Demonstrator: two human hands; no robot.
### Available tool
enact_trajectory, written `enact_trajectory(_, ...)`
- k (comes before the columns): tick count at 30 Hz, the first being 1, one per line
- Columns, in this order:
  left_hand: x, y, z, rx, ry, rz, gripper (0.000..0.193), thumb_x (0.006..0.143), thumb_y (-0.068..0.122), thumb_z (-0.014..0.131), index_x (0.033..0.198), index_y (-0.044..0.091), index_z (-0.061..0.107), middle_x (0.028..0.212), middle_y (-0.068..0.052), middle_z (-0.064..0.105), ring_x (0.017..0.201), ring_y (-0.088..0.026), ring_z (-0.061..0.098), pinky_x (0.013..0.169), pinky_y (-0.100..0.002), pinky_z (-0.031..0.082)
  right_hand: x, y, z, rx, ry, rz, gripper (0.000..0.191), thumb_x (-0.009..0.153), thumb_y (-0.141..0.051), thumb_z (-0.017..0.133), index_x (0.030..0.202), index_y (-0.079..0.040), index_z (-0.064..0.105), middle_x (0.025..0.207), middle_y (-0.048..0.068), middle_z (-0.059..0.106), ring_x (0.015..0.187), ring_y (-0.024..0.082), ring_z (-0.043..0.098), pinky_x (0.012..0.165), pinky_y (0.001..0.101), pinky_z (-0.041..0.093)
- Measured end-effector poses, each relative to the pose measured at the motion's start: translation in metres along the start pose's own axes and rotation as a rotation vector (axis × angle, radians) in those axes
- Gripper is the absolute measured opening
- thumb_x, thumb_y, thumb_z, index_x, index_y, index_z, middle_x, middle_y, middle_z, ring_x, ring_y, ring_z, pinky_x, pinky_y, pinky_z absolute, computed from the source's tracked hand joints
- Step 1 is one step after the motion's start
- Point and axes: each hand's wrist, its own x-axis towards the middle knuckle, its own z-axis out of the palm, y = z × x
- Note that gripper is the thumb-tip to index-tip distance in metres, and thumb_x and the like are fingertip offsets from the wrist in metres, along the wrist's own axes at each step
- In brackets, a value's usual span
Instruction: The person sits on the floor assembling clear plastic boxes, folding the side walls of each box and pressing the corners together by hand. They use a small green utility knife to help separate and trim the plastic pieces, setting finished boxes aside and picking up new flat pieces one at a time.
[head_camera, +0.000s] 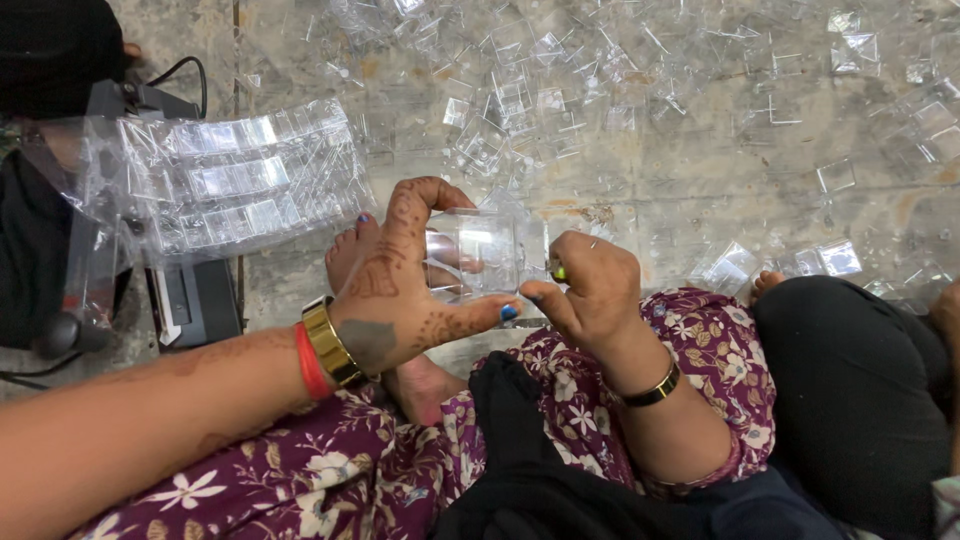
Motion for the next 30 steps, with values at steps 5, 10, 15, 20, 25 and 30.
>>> enact_trajectory(5,0.006,-0.015,0.007,0.099,0.158,0.274,0.088,0.079,0.034,0.095,0.139,0.007,0.038,0.127,-0.014,0.062,0.110,-0.025,0.066,0.085,-0.034,0.059,-0.007,0.013,0.002,0.101,-0.040,0.045,0.045,0.103,-0.045,0.063,0.080,-0.006,0.057,0.065,0.009,0.051,0.059,0.028,0.055,0.056,0.0391,0.041)
enact_trajectory(10,0.014,-0.040,0.006,0.070,0.153,-0.120,0.089,0.076,0.028,0.083,0.149,0.016,0.033,0.139,-0.007,0.058,0.101,-0.016,0.074,0.079,-0.034,0.061,-0.006,0.044,-0.007,0.442,0.285,0.135,0.062,0.118,-0.056,0.047,0.083,-0.006,0.053,0.075,0.004,0.052,0.066,0.011,0.046,0.057,0.0271,0.034)
enact_trajectory(15,0.043,-0.073,0.015,0.142,0.036,-0.029,0.092,0.079,0.022,0.083,0.155,0.017,0.031,0.141,-0.014,0.052,0.102,-0.023,0.072,0.084,-0.035,0.062,0.000,0.074,-0.016,0.989,0.482,0.509,0.058,0.106,-0.065,0.049,0.091,-0.010,0.043,0.071,0.000,0.036,0.057,0.009,0.028,0.049,0.0244,0.023)
enact_trajectory(20,0.090,-0.101,0.014,0.402,-0.046,-0.042,0.093,0.075,0.031,0.086,0.149,0.016,0.032,0.139,-0.016,0.049,0.107,-0.032,0.066,0.092,-0.043,0.054,0.006,0.096,0.013,0.999,0.437,0.591,0.055,0.107,-0.062,0.051,0.088,-0.011,0.046,0.069,-0.001,0.036,0.056,0.008,0.030,0.047,0.0245,0.023)
enact_trajectory(25,0.103,-0.114,0.014,0.512,-0.025,0.064,0.093,0.078,0.042,0.085,0.148,0.014,0.031,0.138,-0.022,0.046,0.122,-0.043,0.056,0.100,-0.047,0.048,0.003,0.113,0.042,0.867,0.369,0.643,0.045,0.104,-0.056,0.054,0.088,-0.013,0.050,0.066,-0.005,0.042,0.051,0.003,0.032,0.043,0.0212,0.023)
enact_trajectory(30,0.089,-0.116,0.018,0.401,-0.073,0.100,0.093,0.080,0.040,0.083,0.149,0.014,0.026,0.144,-0.023,0.043,0.125,-0.043,0.054,0.102,-0.047,0.047,-0.001,0.119,0.068,0.736,0.299,0.663,0.041,0.108,-0.046,0.059,0.084,-0.015,0.047,0.067,-0.008,0.043,0.055,0.001,0.034,0.046,0.0205,0.028)
